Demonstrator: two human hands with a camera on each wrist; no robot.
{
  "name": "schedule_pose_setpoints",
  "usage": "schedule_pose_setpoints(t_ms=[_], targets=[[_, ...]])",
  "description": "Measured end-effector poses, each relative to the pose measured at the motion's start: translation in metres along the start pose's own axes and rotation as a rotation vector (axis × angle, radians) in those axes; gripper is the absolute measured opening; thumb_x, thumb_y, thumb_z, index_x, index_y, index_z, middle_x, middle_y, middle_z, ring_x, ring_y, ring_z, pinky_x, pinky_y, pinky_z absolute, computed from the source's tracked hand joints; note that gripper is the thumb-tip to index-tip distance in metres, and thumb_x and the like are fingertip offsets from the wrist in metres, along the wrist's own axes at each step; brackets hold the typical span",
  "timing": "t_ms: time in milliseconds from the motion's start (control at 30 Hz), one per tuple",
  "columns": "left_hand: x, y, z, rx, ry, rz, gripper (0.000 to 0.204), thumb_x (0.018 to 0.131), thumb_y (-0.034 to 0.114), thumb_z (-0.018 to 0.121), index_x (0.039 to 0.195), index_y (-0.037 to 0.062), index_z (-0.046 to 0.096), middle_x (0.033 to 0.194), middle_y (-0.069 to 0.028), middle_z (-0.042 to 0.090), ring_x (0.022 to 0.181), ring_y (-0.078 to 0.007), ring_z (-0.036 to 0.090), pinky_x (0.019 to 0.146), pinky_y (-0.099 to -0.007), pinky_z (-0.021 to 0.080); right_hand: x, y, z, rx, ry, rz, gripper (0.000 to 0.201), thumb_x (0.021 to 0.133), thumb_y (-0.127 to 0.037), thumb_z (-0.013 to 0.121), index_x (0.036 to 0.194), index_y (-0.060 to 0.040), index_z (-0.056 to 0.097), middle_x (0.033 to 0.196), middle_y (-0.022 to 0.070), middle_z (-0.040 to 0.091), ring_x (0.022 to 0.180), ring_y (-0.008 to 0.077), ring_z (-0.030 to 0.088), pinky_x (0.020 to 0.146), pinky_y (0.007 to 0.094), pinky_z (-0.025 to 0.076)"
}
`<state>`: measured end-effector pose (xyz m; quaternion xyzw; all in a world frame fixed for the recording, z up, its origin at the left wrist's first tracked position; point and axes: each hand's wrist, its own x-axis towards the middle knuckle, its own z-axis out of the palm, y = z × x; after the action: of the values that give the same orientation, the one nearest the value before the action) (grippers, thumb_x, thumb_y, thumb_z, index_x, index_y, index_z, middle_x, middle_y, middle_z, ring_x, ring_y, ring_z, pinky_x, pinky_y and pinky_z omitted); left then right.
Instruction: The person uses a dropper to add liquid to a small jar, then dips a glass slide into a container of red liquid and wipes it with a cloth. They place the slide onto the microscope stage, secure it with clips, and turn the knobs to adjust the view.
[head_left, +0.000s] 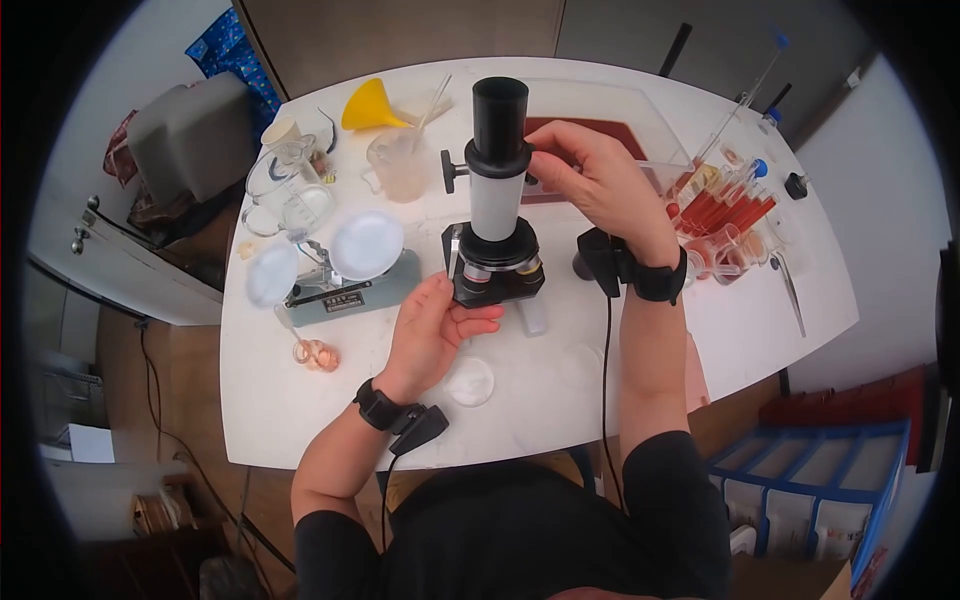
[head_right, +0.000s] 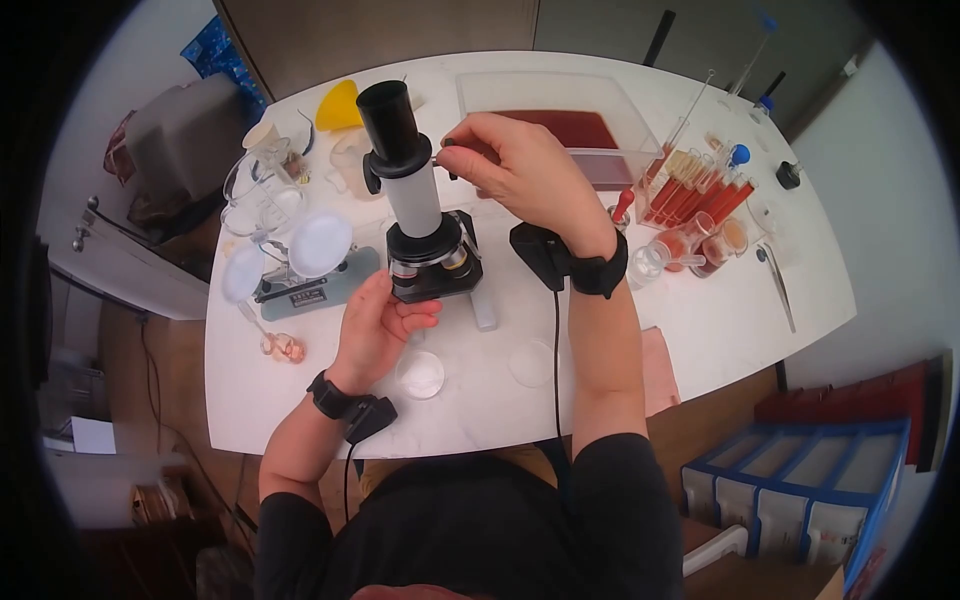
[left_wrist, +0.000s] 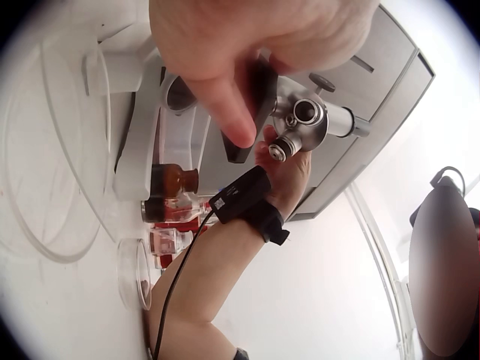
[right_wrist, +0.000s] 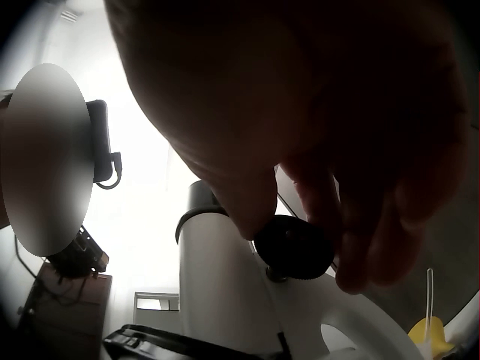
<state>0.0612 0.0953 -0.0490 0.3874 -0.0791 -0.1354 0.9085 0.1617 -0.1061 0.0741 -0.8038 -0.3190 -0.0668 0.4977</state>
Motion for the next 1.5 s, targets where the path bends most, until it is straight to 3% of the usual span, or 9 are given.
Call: schedule_pose_setpoints(t_ms=[300, 900, 1500], targets=[[-0.001, -0.002, -0.002, -0.026, -0.013, -0.008, 0.031, 0.100, 0.023, 0.036, 0.112, -0.0018, 0.050, 0.111, -0.0170, 0.061, 0.093, -0.0268, 0.065, 0.079, -0.0351, 0.056, -0.007, -0.001, 0.005, -0.103, 0.098, -0.064, 0.027, 0.081, -0.017, 0.067, 0.101, 0.0012, 0.062, 0.079, 0.0123, 0.065, 0.066, 0.0201, 0.062, 0.061, 0.0282, 0.048], [-0.001, -0.002, 0.001, -0.004, 0.023, -0.004, 0.033, 0.100, 0.026, 0.037, 0.116, -0.0010, 0.048, 0.108, -0.0173, 0.062, 0.091, -0.0255, 0.066, 0.076, -0.0339, 0.057, -0.011, -0.007, 0.006, -0.102, 0.091, -0.185, 0.032, 0.072, -0.002, 0.070, 0.099, -0.0012, 0.054, 0.092, 0.0096, 0.058, 0.065, 0.0180, 0.058, 0.057, 0.0275, 0.047], [-0.001, -0.003, 0.000, -0.030, 0.020, -0.003, 0.033, 0.100, 0.025, 0.036, 0.115, -0.0009, 0.049, 0.107, -0.0177, 0.062, 0.091, -0.0272, 0.066, 0.075, -0.0340, 0.057, -0.007, 0.000, 0.010, -0.132, 0.110, -0.120, 0.023, 0.087, -0.019, 0.058, 0.099, 0.0005, 0.058, 0.080, 0.0140, 0.064, 0.069, 0.0260, 0.062, 0.062, 0.0324, 0.048]])
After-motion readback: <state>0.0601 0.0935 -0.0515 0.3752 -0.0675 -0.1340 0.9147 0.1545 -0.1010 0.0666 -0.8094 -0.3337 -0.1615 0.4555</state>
